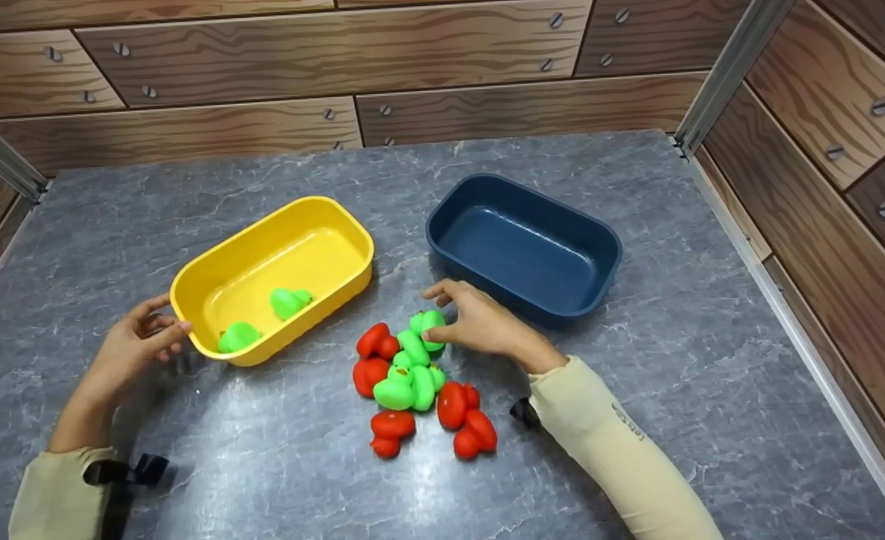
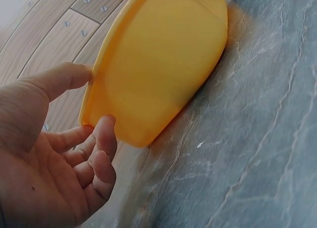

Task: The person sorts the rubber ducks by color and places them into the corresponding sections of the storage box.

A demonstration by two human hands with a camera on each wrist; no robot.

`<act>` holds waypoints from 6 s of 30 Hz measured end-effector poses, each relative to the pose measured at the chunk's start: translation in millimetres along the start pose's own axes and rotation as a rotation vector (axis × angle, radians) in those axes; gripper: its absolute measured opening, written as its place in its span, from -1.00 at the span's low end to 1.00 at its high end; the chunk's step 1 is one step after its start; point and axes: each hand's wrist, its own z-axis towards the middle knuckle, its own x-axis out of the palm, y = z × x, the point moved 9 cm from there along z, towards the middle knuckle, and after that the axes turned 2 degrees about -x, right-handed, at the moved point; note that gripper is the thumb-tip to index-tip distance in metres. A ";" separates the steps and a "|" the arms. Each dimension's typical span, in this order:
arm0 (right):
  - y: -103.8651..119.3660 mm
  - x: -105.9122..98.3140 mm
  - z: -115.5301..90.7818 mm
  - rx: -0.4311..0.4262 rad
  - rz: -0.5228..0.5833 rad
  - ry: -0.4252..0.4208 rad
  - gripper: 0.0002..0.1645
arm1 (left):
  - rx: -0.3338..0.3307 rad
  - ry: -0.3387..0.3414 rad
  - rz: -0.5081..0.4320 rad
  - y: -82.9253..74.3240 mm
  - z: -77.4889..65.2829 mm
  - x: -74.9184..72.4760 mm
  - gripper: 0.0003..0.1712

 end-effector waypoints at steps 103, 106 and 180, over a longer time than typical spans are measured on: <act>88.8 -13.9 21.7 -0.175 0.324 -0.083 -0.30 | -0.004 0.014 -0.013 3.0 0.1 1.8 -0.24; 95.2 -13.7 30.2 -0.179 0.331 -0.083 -0.31 | -0.010 0.007 -0.012 4.4 -0.4 1.3 -0.24; 86.7 17.5 132.6 0.067 0.160 -0.102 -0.28 | -0.014 0.025 -0.061 3.0 1.3 3.2 -0.21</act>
